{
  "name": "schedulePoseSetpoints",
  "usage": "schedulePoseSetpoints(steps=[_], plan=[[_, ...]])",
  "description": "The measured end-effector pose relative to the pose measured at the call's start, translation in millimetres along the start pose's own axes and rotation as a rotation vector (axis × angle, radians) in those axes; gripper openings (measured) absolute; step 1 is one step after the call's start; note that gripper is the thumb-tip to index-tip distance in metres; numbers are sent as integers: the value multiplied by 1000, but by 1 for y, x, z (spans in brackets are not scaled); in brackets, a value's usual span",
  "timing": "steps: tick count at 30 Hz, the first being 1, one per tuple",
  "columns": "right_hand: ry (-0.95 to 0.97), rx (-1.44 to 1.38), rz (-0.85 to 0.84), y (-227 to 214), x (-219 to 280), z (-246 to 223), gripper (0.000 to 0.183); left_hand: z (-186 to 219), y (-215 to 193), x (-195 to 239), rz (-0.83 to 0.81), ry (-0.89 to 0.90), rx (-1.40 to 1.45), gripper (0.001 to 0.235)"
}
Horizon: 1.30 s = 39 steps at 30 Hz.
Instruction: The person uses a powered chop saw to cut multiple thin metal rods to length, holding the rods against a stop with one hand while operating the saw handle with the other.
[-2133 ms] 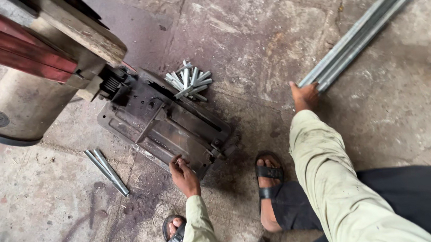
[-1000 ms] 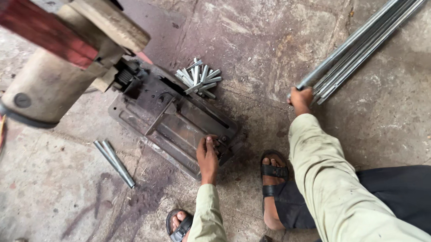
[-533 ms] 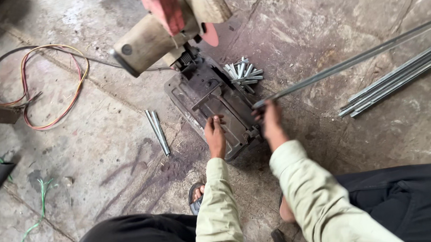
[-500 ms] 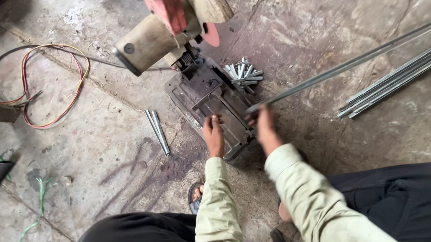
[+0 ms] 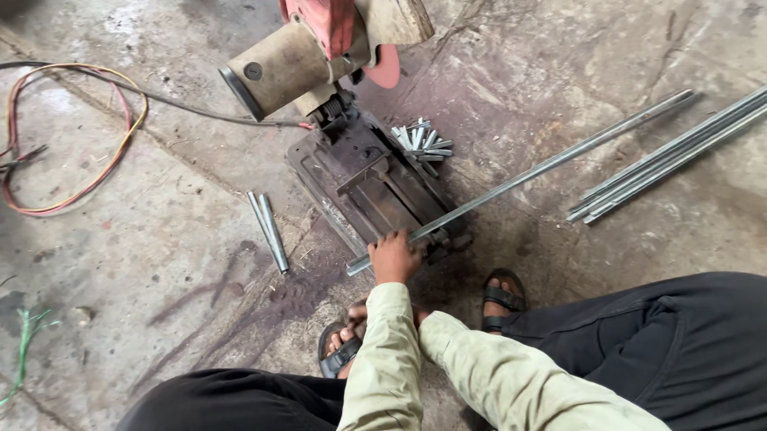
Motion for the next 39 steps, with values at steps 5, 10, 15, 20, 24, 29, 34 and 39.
schedulePoseSetpoints(steps=[5, 10, 15, 20, 24, 29, 34, 39], plan=[[173, 258, 425, -18, 28, -11, 45, -25, 34, -8, 77, 33, -61, 38], [695, 838, 663, -40, 92, -36, 50, -25, 24, -20, -16, -37, -56, 23], [493, 543, 705, -54, 176, -67, 40, -10, -9, -16, -70, -67, -78, 32], [-277, 326, 889, -76, 263, -124, 38, -14, 18, -13, -468, -82, 62, 63], [-759, -151, 1079, -98, 294, -135, 42, -1, 61, 5, -731, -80, 323, 59], [-784, -86, 1305, -106, 277, -126, 71, 10, 83, 46, -773, -126, 366, 48], [-756, 196, 1640, -104, 276, -121, 91, 7, 96, 64, -711, -34, 313, 53], [-765, 171, 1830, -110, 275, -126, 63, 13, 93, 62, -756, -39, 371, 66]])
Point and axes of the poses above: each hand's wrist, its own x-axis away from the middle knuckle, its own y-axis out of the palm, z = x × y, the point moved 4 cm from there along -x, towards the middle knuckle, and after that the axes turned 12 degrees about y, right-handed, at the moved point
